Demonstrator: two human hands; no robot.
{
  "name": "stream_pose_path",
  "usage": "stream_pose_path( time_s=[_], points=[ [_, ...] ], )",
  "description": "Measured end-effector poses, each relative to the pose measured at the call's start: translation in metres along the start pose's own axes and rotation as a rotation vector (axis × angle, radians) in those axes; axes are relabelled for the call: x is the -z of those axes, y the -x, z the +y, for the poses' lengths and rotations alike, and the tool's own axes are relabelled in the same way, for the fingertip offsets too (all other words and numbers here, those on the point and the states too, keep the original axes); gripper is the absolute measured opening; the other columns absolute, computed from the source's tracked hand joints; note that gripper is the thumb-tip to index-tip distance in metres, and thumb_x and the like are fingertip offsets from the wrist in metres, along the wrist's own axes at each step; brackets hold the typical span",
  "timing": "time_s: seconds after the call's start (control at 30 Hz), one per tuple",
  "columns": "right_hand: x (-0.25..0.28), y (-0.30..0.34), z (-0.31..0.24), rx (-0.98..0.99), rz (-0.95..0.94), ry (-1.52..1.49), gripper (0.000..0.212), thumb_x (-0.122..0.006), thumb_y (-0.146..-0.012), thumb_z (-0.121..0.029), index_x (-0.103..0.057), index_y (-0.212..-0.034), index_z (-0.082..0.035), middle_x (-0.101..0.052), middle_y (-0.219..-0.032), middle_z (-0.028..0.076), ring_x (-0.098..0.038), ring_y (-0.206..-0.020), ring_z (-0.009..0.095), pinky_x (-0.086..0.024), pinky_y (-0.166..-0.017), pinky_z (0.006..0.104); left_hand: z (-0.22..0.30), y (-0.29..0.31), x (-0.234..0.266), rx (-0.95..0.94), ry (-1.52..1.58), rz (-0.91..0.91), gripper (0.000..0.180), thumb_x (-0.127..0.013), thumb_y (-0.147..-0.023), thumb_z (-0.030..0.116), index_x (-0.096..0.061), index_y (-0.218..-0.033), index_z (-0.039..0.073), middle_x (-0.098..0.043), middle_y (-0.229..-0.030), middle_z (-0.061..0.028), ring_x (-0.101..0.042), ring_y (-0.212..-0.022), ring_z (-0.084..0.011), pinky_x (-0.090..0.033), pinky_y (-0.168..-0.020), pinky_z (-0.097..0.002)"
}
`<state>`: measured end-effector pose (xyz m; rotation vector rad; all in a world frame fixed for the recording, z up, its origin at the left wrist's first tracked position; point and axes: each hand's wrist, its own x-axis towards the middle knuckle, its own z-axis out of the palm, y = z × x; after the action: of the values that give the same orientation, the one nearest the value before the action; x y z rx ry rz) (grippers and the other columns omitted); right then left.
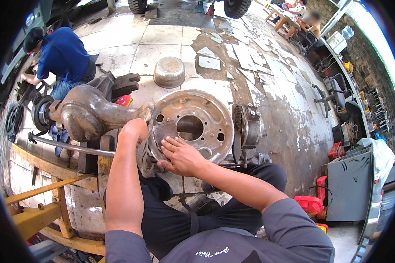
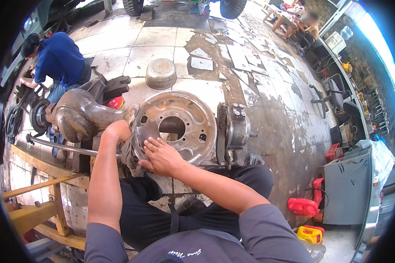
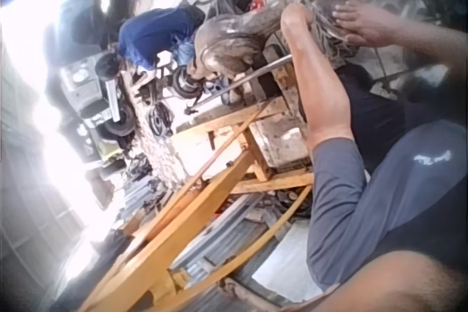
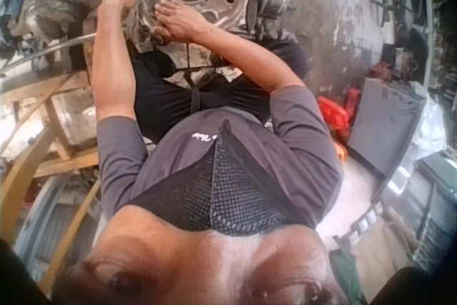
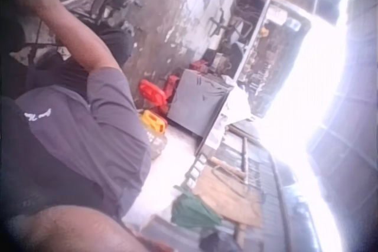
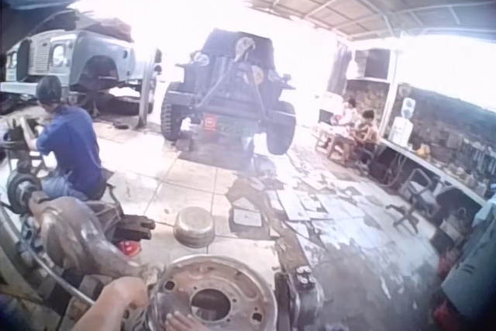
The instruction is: The person sands the surface of a large circular metal part using a sanding block. They repeatedly rub the block over the face and edges of the part, rotating it to reach different areas.
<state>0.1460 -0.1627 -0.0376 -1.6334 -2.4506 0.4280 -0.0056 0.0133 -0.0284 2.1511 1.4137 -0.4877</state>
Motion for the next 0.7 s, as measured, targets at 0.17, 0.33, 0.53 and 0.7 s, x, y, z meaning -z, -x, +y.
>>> stream_pose_path(
  time_s=[0.17,0.33,0.53,0.7],
  points=[
    [-0.005,-0.015,0.000,-0.037,0.063,-0.045,0.070,-0.040,-0.104,-0.053,-0.054,-0.135,0.007,-0.048,-0.147,0.025,-0.039,-0.143,0.039,-0.029,-0.119,0.0493,-0.002,-0.002,-0.006,-0.023,-0.026,0.056,0.022,-0.059,-0.077,0.007,-0.076,-0.084,-0.004,-0.071,-0.088,-0.0267,-0.074,-0.081,-0.0362,-0.057,-0.077,-0.0450],
    [-0.002,0.005,-0.002,0.016,0.003,-0.054,0.072,-0.038,-0.104,-0.053,-0.053,-0.135,0.010,-0.048,-0.147,0.027,-0.037,-0.144,0.040,-0.027,-0.120,0.0489,-0.005,0.002,-0.002,-0.015,-0.055,0.015,0.021,-0.061,-0.076,0.007,-0.076,-0.085,-0.003,-0.071,-0.088,-0.0262,-0.073,-0.083,-0.0371,-0.056,-0.078,-0.0451],
    [-0.008,-0.018,-0.002,-0.035,0.100,-0.003,0.066,-0.042,-0.104,-0.051,-0.055,-0.135,0.006,-0.048,-0.148,0.024,-0.039,-0.143,0.039,-0.030,-0.118,0.0501,-0.005,-0.006,-0.006,-0.014,-0.054,-0.011,0.020,-0.061,-0.078,0.007,-0.077,-0.085,-0.003,-0.072,-0.086,-0.0254,-0.074,-0.082,-0.0359,-0.056,-0.078,-0.0453],
    [0.004,0.004,0.004,0.026,-0.043,-0.060,0.067,-0.041,-0.105,-0.051,-0.054,-0.135,0.007,-0.046,-0.149,0.026,-0.037,-0.144,0.040,-0.030,-0.119,0.0492,0.002,0.005,0.002,0.034,0.000,-0.013,0.020,-0.061,-0.077,0.006,-0.077,-0.083,-0.003,-0.072,-0.087,-0.0254,-0.074,-0.082,-0.0358,-0.056,-0.078,-0.0453]
  ],
)
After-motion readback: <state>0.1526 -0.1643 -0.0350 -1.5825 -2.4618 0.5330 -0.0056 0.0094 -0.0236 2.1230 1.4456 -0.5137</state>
